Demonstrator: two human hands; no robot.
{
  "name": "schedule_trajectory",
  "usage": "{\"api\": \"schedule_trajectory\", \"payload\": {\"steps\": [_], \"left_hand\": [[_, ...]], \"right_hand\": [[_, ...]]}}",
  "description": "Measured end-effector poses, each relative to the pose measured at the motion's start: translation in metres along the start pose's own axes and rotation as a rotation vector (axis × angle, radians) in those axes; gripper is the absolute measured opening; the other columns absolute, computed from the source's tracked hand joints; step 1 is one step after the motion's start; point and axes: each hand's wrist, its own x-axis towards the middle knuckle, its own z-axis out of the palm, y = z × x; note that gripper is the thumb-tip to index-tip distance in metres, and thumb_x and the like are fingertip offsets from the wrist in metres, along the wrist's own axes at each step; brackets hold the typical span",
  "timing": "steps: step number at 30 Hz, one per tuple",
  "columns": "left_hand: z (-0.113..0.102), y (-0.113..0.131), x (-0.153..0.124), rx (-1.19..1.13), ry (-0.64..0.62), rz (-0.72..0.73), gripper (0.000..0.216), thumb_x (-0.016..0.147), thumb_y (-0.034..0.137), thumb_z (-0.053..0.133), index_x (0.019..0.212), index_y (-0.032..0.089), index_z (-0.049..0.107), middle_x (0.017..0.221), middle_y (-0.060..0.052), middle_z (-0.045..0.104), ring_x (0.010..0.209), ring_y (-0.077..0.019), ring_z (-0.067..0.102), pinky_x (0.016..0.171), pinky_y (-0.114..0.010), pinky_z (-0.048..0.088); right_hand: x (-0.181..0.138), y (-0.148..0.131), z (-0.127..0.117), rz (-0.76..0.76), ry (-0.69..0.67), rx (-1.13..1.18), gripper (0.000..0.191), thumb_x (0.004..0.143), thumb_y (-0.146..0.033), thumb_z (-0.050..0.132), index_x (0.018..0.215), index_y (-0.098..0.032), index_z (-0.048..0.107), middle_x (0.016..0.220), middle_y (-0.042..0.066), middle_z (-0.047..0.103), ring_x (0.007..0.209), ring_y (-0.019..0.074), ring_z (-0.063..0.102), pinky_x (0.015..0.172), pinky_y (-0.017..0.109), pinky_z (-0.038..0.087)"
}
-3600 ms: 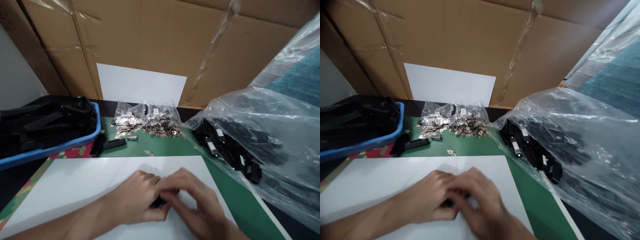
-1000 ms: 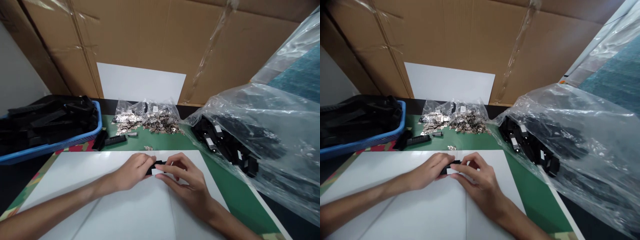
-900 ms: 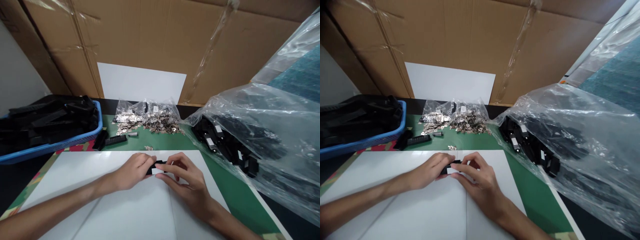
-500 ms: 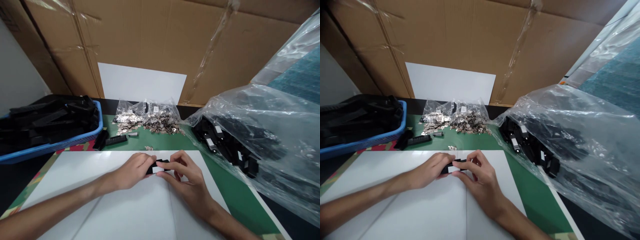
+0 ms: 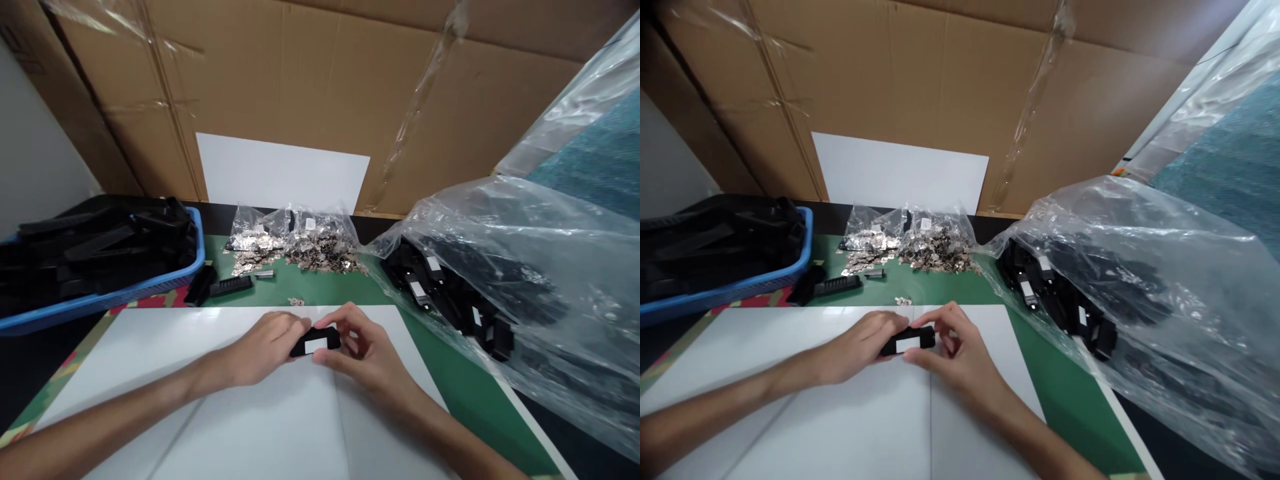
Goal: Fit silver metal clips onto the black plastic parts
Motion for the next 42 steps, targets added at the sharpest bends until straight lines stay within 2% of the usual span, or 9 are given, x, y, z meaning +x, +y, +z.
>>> {"api": "schedule_trajectory", "payload": {"steps": [4,8,17,21,24,27,33,37,42], "left_hand": [[0.003,-0.003,-0.002,-0.01,0.03,0.028,0.021,0.102,0.024,0.045,0.12,0.016,0.053,0.104,-0.013,0.072,0.093,-0.0255,0.069,0.083,-0.036,0.054],[0.0,-0.001,-0.002,-0.054,0.015,0.015,0.024,0.103,0.026,0.041,0.117,0.014,0.056,0.105,-0.014,0.072,0.093,-0.0247,0.067,0.082,-0.035,0.053],[-0.016,0.019,0.015,-0.537,-0.103,-0.351,0.054,0.107,0.052,0.035,0.066,0.019,0.051,0.061,0.002,0.053,0.062,-0.0135,0.054,0.067,-0.025,0.04],[-0.021,0.023,0.018,-0.609,-0.133,-0.373,0.058,0.106,0.054,0.039,0.063,0.018,0.05,0.058,0.003,0.055,0.064,-0.0128,0.056,0.071,-0.025,0.039],[-0.022,0.024,0.019,-0.608,-0.133,-0.372,0.061,0.106,0.058,0.035,0.062,0.019,0.05,0.056,0.003,0.055,0.067,-0.0133,0.057,0.074,-0.025,0.04],[-0.023,0.026,0.02,-0.579,-0.137,-0.34,0.06,0.106,0.058,0.036,0.062,0.019,0.049,0.056,0.002,0.055,0.069,-0.0146,0.057,0.074,-0.026,0.039],[-0.019,0.025,0.018,-0.474,-0.072,-0.3,0.046,0.097,0.058,0.057,0.074,0.019,0.064,0.072,0.001,0.06,0.074,-0.0154,0.054,0.07,-0.027,0.036],[-0.016,0.023,0.018,-0.59,-0.081,-0.328,0.038,0.087,0.058,0.071,0.085,0.019,0.066,0.078,0.002,0.06,0.07,-0.0135,0.05,0.063,-0.026,0.035],[-0.015,0.02,0.02,-0.821,0.0,-0.404,0.042,0.085,0.053,0.076,0.111,0.021,0.067,0.079,0.003,0.058,0.068,-0.0122,0.047,0.061,-0.024,0.036]], "right_hand": [[0.004,0.002,-0.003,0.106,-0.04,0.11,0.043,0.082,-0.051,0.084,0.11,-0.022,0.069,0.084,-0.004,0.043,0.062,0.0084,0.036,0.055,0.024,0.028],[0.0,-0.004,-0.003,0.06,-0.055,-0.019,0.038,0.09,-0.051,0.074,0.113,-0.022,0.067,0.086,-0.002,0.045,0.067,0.0113,0.044,0.058,0.024,0.036],[0.0,-0.004,0.0,-0.114,-0.068,-0.228,0.03,0.097,-0.048,0.067,0.088,-0.02,0.067,0.08,0.0,0.051,0.068,0.0139,0.048,0.059,0.025,0.041],[-0.004,-0.006,-0.001,-0.168,-0.066,-0.255,0.03,0.098,-0.047,0.067,0.085,-0.019,0.067,0.079,0.0,0.051,0.067,0.0134,0.049,0.057,0.025,0.04],[-0.004,-0.005,-0.004,-0.155,-0.068,-0.206,0.042,0.106,-0.049,0.051,0.08,-0.019,0.065,0.073,0.0,0.052,0.063,0.0133,0.051,0.058,0.027,0.041],[0.006,-0.003,-0.009,-0.102,0.023,-0.206,0.047,0.11,-0.048,0.041,0.088,-0.018,0.07,0.072,0.0,0.055,0.061,0.0134,0.054,0.059,0.027,0.043],[0.044,0.007,0.003,-0.176,0.089,-0.517,0.023,0.095,-0.038,0.072,0.112,-0.024,0.071,0.096,0.001,0.064,0.071,0.0143,0.059,0.064,0.027,0.045],[0.048,0.011,0.017,-0.247,0.076,-0.675,0.008,0.1,-0.029,0.065,0.097,-0.023,0.07,0.098,0.001,0.065,0.078,0.0149,0.062,0.067,0.027,0.043],[0.044,0.01,0.013,-0.226,0.14,-0.54,0.01,0.101,-0.024,0.06,0.096,-0.022,0.069,0.098,0.002,0.063,0.074,0.0147,0.06,0.068,0.026,0.045]]}}
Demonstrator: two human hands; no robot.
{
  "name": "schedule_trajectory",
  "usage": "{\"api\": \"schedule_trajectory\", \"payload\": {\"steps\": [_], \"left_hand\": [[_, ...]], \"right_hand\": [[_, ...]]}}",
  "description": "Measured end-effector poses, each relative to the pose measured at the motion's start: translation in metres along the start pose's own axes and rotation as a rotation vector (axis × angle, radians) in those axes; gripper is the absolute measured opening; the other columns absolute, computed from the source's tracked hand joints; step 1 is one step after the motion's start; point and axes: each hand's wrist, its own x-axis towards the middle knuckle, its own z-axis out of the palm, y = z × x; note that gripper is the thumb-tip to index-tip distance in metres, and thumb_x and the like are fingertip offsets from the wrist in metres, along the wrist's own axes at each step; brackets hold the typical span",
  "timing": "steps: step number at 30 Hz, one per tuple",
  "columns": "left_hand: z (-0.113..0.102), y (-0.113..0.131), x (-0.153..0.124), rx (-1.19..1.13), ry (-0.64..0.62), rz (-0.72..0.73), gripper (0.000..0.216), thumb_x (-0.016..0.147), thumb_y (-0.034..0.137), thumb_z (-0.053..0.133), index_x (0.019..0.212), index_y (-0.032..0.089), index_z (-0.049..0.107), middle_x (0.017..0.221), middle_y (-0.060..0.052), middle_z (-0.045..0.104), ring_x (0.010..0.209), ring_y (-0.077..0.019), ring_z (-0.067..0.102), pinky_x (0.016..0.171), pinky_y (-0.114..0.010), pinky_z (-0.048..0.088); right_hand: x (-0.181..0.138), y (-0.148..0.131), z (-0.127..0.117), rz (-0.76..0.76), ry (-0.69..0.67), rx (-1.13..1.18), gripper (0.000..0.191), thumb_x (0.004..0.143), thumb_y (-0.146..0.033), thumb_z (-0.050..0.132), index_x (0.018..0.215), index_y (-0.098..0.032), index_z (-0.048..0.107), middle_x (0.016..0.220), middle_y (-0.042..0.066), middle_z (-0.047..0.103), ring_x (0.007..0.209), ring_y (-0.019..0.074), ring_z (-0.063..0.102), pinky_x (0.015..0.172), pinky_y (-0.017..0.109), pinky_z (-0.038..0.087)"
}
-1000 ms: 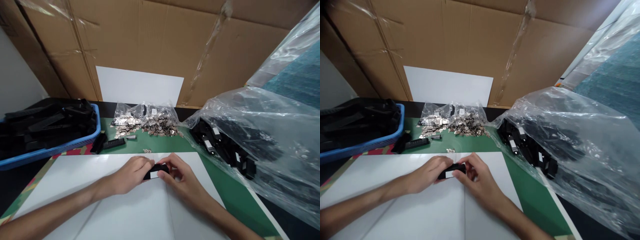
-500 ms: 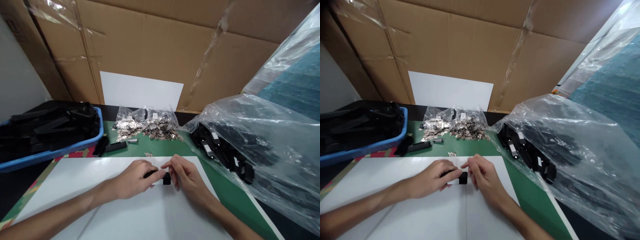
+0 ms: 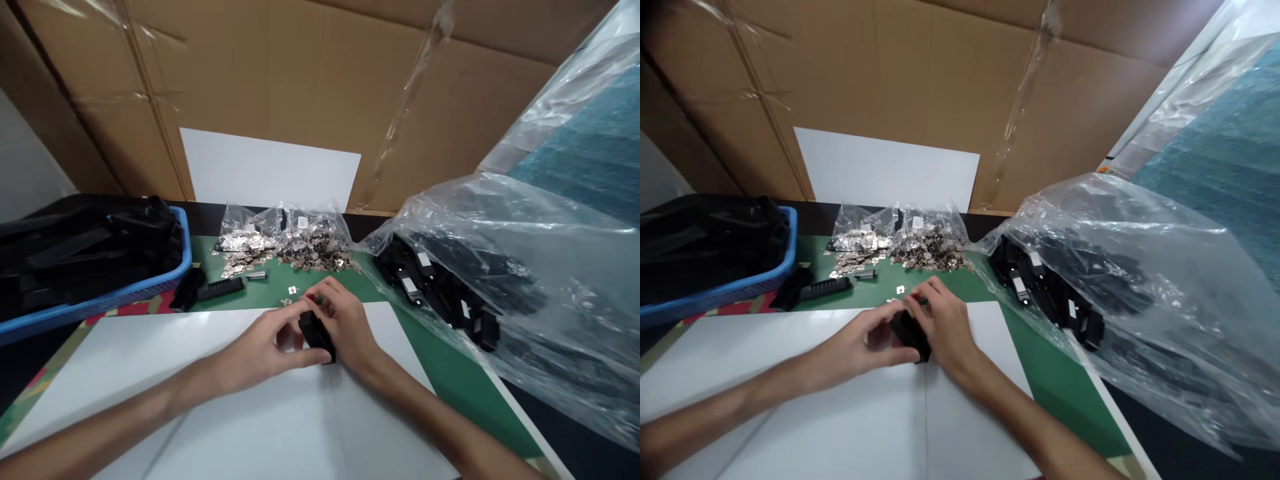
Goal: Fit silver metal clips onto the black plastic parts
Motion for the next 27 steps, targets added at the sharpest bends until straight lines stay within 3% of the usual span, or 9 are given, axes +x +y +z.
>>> {"api": "schedule_trajectory", "payload": {"steps": [3,5,8,12,16,21,27], "left_hand": [[-0.002,0.001,0.001,-0.071,-0.029,-0.042,0.041,0.082,0.048,0.08,0.112,0.02,0.07,0.078,0.004,0.059,0.067,-0.0113,0.046,0.063,-0.024,0.037],[-0.003,0.002,0.002,-0.121,-0.054,-0.05,0.038,0.081,0.044,0.083,0.107,0.019,0.072,0.083,0.002,0.063,0.07,-0.0119,0.049,0.065,-0.024,0.039],[-0.005,0.002,0.002,-0.186,-0.062,-0.025,0.038,0.079,0.04,0.085,0.108,0.02,0.074,0.093,-0.001,0.068,0.078,-0.0139,0.056,0.068,-0.025,0.042],[-0.008,0.001,0.002,-0.228,-0.122,-0.028,0.039,0.078,0.038,0.086,0.109,0.019,0.073,0.099,-0.003,0.072,0.088,-0.0174,0.063,0.078,-0.029,0.05],[-0.013,-0.001,0.003,-0.318,-0.142,-0.04,0.037,0.075,0.03,0.089,0.103,0.016,0.069,0.098,-0.004,0.073,0.088,-0.0161,0.065,0.079,-0.028,0.051],[-0.014,0.001,0.003,-0.339,-0.17,-0.04,0.035,0.075,0.027,0.088,0.101,0.016,0.068,0.103,-0.005,0.073,0.094,-0.0179,0.067,0.085,-0.031,0.052],[-0.013,0.003,0.002,-0.338,-0.174,-0.04,0.037,0.075,0.029,0.089,0.102,0.016,0.067,0.11,-0.008,0.072,0.101,-0.0209,0.067,0.088,-0.033,0.053]], "right_hand": [[0.002,0.002,-0.003,-0.002,-0.056,0.013,0.021,0.098,-0.016,0.061,0.114,-0.025,0.071,0.11,0.002,0.063,0.068,0.0119,0.057,0.065,0.025,0.045],[0.003,0.002,-0.003,-0.026,-0.098,0.002,0.024,0.097,-0.013,0.06,0.113,-0.026,0.073,0.111,0.002,0.063,0.072,0.012,0.059,0.066,0.025,0.044],[0.004,0.003,-0.003,-0.03,-0.097,-0.012,0.019,0.099,-0.017,0.061,0.106,-0.025,0.077,0.107,0.003,0.064,0.078,0.0135,0.063,0.069,0.025,0.045],[0.006,0.006,-0.002,-0.071,-0.146,-0.067,0.026,0.103,-0.024,0.06,0.125,-0.03,0.073,0.119,0.004,0.064,0.084,0.0141,0.066,0.074,0.026,0.048],[0.006,0.009,0.001,-0.108,-0.139,-0.053,0.015,0.102,-0.025,0.062,0.105,-0.026,0.077,0.113,0.003,0.067,0.089,0.0152,0.067,0.075,0.025,0.048],[0.005,0.01,0.002,-0.127,-0.144,-0.074,0.023,0.104,-0.025,0.059,0.122,-0.028,0.073,0.119,0.004,0.065,0.089,0.0149,0.067,0.074,0.025,0.048],[0.005,0.005,-0.001,-0.127,-0.135,-0.029,0.015,0.103,-0.018,0.059,0.108,-0.023,0.073,0.11,0.003,0.066,0.087,0.015,0.066,0.076,0.025,0.047]]}}
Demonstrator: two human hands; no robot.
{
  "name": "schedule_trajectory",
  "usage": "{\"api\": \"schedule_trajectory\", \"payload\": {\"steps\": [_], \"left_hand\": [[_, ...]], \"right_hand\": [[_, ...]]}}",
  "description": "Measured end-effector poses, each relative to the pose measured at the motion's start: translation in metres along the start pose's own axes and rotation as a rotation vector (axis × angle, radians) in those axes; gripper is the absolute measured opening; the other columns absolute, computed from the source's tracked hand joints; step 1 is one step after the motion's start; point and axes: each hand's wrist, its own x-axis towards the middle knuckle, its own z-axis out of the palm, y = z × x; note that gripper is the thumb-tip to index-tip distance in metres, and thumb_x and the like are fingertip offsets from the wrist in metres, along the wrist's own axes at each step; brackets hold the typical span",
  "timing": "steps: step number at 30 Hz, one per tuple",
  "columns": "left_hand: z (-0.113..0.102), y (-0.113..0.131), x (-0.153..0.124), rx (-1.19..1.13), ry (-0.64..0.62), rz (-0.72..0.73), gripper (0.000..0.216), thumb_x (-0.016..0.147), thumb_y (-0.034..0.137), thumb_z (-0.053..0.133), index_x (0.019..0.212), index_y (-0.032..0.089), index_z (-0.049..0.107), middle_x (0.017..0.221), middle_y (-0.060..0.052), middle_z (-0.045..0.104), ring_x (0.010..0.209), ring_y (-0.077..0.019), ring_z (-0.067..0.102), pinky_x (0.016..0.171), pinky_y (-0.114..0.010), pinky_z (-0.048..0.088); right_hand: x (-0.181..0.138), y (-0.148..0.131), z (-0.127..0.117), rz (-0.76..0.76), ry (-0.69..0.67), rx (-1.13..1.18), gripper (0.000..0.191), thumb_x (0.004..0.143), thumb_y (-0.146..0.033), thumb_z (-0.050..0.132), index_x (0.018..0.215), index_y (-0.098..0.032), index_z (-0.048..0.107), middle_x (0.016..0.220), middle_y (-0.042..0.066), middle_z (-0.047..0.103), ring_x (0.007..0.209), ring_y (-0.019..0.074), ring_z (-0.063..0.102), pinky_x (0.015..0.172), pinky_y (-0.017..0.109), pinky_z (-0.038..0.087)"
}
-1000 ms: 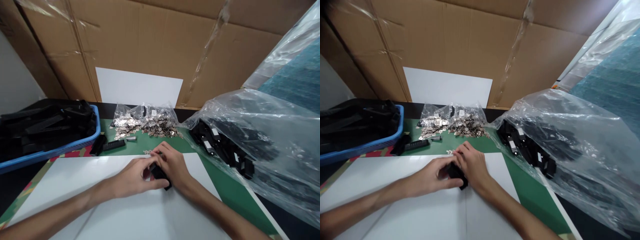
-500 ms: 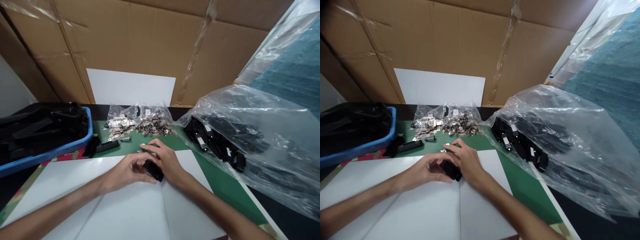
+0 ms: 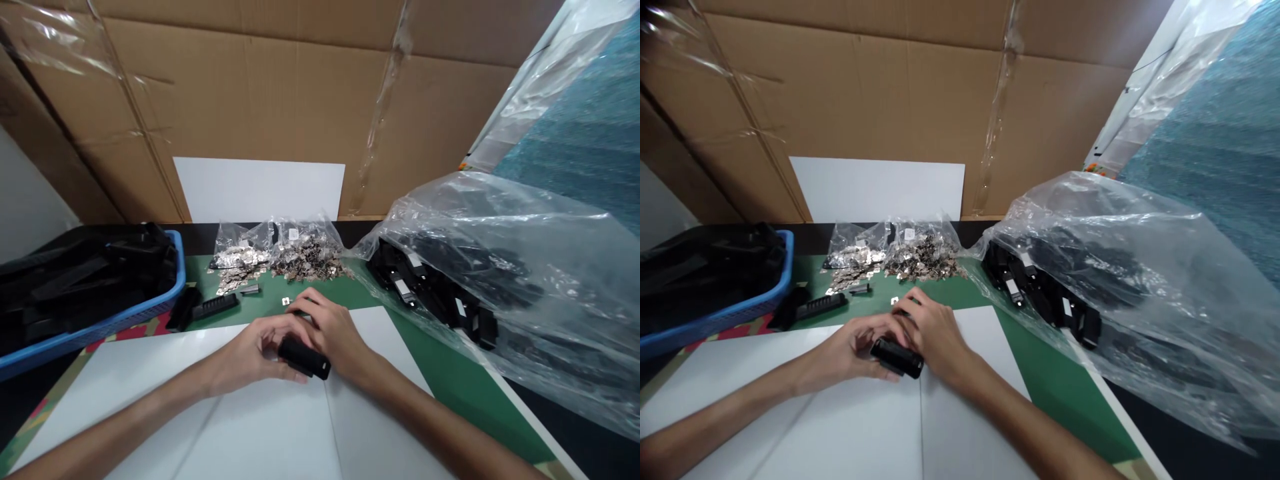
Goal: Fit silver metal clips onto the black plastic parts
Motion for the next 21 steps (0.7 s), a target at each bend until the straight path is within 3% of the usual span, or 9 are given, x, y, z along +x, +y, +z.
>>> {"api": "schedule_trajectory", "payload": {"steps": [8,15,21], "left_hand": [[-0.001,-0.007,0.001,0.008,0.048,0.005,0.036,0.076,0.028,0.089,0.1,0.016,0.065,0.095,-0.003,0.071,0.084,-0.0131,0.063,0.076,-0.025,0.048],[0.005,-0.005,0.0,-0.09,0.058,0.043,0.032,0.078,0.026,0.088,0.095,0.016,0.062,0.119,-0.011,0.073,0.109,-0.0216,0.069,0.096,-0.034,0.051],[0.008,-0.006,0.0,-0.064,0.156,0.108,0.029,0.086,0.028,0.082,0.092,0.019,0.055,0.124,-0.009,0.071,0.11,-0.0194,0.067,0.095,-0.033,0.05]], "right_hand": [[0.0,-0.002,0.003,0.046,0.203,0.129,0.013,0.102,-0.016,0.057,0.098,-0.021,0.069,0.097,0.002,0.068,0.087,0.017,0.065,0.077,0.028,0.048],[-0.018,-0.007,-0.016,-0.001,0.345,0.267,0.008,0.099,-0.023,0.064,0.105,-0.022,0.069,0.1,0.003,0.068,0.078,0.0143,0.064,0.066,0.025,0.051],[-0.049,-0.018,-0.043,-0.038,0.322,0.184,0.01,0.099,-0.02,0.066,0.107,-0.024,0.07,0.096,0.002,0.067,0.074,0.013,0.062,0.069,0.026,0.052]]}}
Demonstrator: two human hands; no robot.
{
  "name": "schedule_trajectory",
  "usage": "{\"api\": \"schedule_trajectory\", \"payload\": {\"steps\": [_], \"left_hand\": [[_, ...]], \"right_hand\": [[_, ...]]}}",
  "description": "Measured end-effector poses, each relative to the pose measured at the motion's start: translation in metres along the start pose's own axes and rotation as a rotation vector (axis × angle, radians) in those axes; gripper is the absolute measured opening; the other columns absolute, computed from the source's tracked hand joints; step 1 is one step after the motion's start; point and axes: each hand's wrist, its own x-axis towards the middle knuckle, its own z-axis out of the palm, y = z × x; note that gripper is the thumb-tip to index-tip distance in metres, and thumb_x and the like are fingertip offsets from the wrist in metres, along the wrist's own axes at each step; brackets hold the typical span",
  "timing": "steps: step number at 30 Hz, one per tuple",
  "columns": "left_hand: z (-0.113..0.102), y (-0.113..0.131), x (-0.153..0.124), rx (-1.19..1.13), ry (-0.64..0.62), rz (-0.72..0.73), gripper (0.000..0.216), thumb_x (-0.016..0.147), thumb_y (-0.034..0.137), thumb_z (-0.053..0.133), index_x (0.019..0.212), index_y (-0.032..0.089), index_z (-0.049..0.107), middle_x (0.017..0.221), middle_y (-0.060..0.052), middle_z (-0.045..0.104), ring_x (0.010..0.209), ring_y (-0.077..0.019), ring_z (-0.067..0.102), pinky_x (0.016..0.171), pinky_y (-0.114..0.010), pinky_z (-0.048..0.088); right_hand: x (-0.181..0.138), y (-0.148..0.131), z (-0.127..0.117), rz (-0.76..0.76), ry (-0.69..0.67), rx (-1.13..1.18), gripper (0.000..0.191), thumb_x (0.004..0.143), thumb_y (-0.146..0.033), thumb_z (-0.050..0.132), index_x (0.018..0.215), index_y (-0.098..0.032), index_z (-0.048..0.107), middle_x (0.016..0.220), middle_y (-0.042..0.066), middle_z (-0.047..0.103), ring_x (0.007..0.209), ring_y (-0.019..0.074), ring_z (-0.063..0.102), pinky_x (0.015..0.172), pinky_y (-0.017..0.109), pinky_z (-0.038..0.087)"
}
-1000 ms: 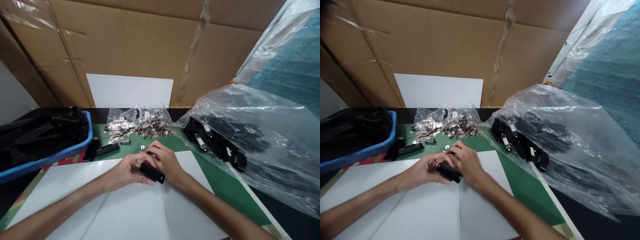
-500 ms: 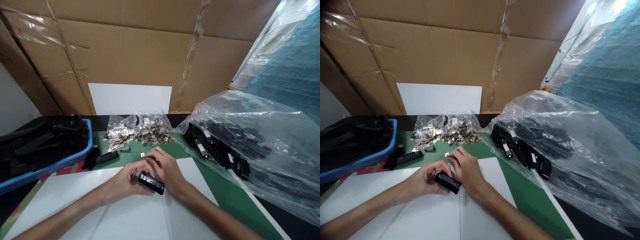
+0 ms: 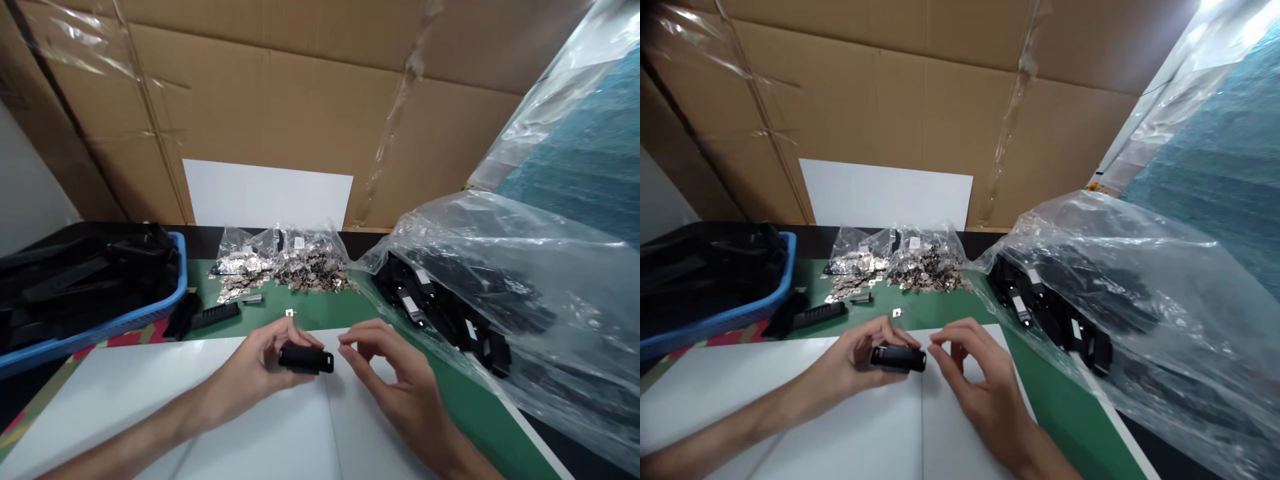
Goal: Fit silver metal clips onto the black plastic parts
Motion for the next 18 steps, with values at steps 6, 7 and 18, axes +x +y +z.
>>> {"api": "schedule_trajectory", "payload": {"steps": [6,7,18], "left_hand": [[-0.002,-0.009,0.001,0.028,0.065,0.085,0.029,0.086,0.028,0.081,0.093,0.02,0.054,0.124,-0.006,0.069,0.116,-0.0186,0.065,0.097,-0.031,0.049],[-0.001,-0.009,0.001,0.03,0.067,0.083,0.028,0.087,0.028,0.081,0.093,0.02,0.054,0.124,-0.006,0.069,0.115,-0.0185,0.065,0.097,-0.031,0.049],[0.001,-0.006,0.0,0.063,0.071,0.081,0.024,0.09,0.028,0.077,0.092,0.02,0.055,0.12,-0.005,0.07,0.112,-0.0174,0.065,0.095,-0.031,0.049]], "right_hand": [[-0.003,-0.004,0.003,0.004,-0.18,0.038,0.019,0.103,-0.018,0.058,0.117,-0.025,0.068,0.101,0.004,0.067,0.084,0.0151,0.065,0.078,0.028,0.055],[-0.003,-0.003,0.003,0.035,-0.186,0.046,0.02,0.102,-0.02,0.06,0.12,-0.025,0.067,0.1,0.003,0.067,0.083,0.015,0.066,0.078,0.027,0.055],[0.005,-0.007,-0.01,0.182,-0.245,0.001,0.016,0.106,-0.028,0.058,0.098,-0.026,0.072,0.078,-0.002,0.064,0.075,0.0136,0.061,0.073,0.025,0.046]]}}
